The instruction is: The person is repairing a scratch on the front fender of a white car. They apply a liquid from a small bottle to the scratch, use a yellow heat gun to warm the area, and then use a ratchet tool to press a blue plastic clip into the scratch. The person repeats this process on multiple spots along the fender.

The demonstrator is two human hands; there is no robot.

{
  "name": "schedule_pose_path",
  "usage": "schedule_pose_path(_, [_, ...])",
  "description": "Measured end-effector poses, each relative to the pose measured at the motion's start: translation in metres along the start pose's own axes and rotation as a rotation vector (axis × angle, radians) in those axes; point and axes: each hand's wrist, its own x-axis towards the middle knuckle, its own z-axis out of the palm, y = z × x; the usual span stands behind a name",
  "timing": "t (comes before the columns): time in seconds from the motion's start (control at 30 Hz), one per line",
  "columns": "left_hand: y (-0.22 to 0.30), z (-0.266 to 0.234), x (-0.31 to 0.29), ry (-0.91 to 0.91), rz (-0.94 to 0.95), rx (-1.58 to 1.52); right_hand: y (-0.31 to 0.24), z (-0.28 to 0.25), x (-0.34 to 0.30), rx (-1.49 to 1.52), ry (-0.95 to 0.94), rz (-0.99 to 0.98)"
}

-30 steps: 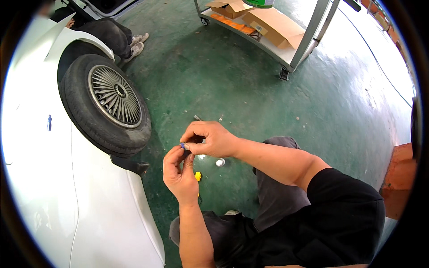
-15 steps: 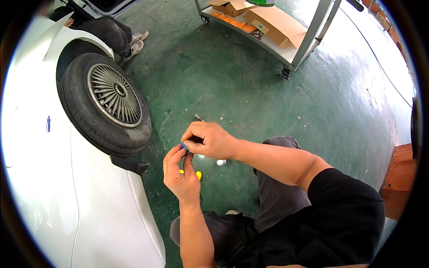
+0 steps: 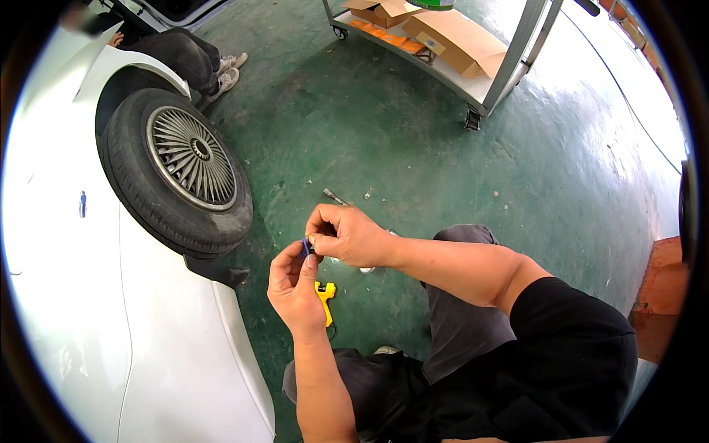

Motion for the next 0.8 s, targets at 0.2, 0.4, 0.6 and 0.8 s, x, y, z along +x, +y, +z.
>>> schedule_pose_path(0.2, [-0.002, -0.005, 0.001, -0.051, -0.169, -0.371, -0.003, 0.002, -0.004, -0.096, 0.008, -0.087])
schedule_pose_path(0.4, [-0.003, -0.011, 0.001, -0.031, -0.237, -0.479, 0.0, 0.002, -0.003, -0.19, -0.026, -0.246])
schedule_pose_path(0.6, [-0.003, -0.023, 0.005, -0.042, -0.276, -0.574, 0.01, 0.0, 0.001, 0.049, -0.109, -0.074])
schedule_pose_path(0.8, [-0.001, -0.027, 0.013, -0.015, -0.214, -0.505, 0.008, -0.017, 0.005, 0.133, 0.026, -0.038])
